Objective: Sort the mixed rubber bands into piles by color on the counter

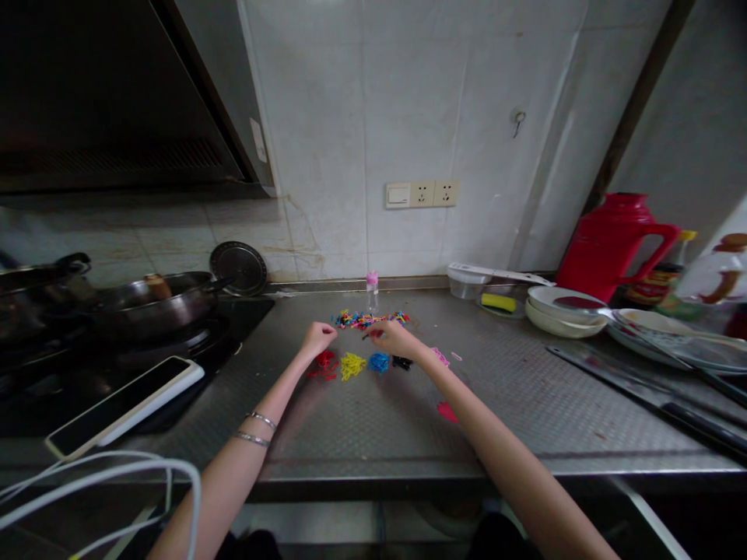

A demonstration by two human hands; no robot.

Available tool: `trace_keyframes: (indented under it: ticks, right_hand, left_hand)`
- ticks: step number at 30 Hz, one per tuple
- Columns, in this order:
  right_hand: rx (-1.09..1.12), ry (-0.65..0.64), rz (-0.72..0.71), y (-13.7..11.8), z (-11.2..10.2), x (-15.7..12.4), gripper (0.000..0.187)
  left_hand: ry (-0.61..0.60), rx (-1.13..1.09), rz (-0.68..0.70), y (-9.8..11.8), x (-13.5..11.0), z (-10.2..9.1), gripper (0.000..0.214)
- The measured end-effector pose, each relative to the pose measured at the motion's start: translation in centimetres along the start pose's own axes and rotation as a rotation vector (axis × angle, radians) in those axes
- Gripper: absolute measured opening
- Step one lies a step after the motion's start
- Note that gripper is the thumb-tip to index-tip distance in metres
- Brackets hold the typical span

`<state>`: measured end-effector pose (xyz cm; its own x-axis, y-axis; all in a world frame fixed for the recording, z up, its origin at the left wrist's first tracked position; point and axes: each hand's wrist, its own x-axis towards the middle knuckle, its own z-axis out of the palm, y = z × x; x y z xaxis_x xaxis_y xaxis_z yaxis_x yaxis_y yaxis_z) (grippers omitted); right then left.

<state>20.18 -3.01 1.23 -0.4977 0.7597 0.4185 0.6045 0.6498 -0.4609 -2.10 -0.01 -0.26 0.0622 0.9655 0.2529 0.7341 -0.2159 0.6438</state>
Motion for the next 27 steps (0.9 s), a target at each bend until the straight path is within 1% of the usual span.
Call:
trace_keyframes:
  ticks: [4, 8, 11, 16, 18, 20, 23, 27]
  right_hand:
    - [-0.118, 0.081, 0.139, 1.6, -1.5, -1.0, 0.028]
    - [-0.224, 0.091, 0.298, 2.3, -2.5, -1.8, 0.03]
    - [-0.27, 0.097, 0.37, 2.7, -3.0, -2.1, 0.03]
    - [-0.325, 0.121, 0.424, 3.5, -3.3, -2.5, 0.032]
    - [-0.337, 0.11, 0.456, 3.6, -3.3, -2.6, 0.033]
    - [-0.347, 0.097, 0.469, 3.5, -3.3, -2.6, 0.035]
    - [-0.363, 0.075, 0.472, 3.3, -3.2, -2.6, 0.035]
    - [-0.374, 0.057, 0.484, 3.0, -3.2, -2.6, 0.036]
  left_hand:
    - [-0.012, 0.053, -0.015, -0.3, 0.0, 0.6, 0.017]
    - [-0.019, 0.088, 0.013, -0.3, 0.5, 1.4, 0.018]
    - [-0.056, 0.09, 0.076, 0.8, 0.9, 2.1, 0.018]
    - [-0.185, 0.114, 0.208, 3.0, 1.6, 3.6, 0.02]
    - [-0.212, 0.154, 0.224, 3.4, 1.9, 4.3, 0.019]
    - [-0.202, 0.218, 0.198, 3.6, 2.0, 4.9, 0.018]
    - [-0.133, 0.302, 0.155, 3.7, 2.1, 5.6, 0.016]
    - [-0.087, 0.347, 0.139, 3.7, 2.0, 6.1, 0.014]
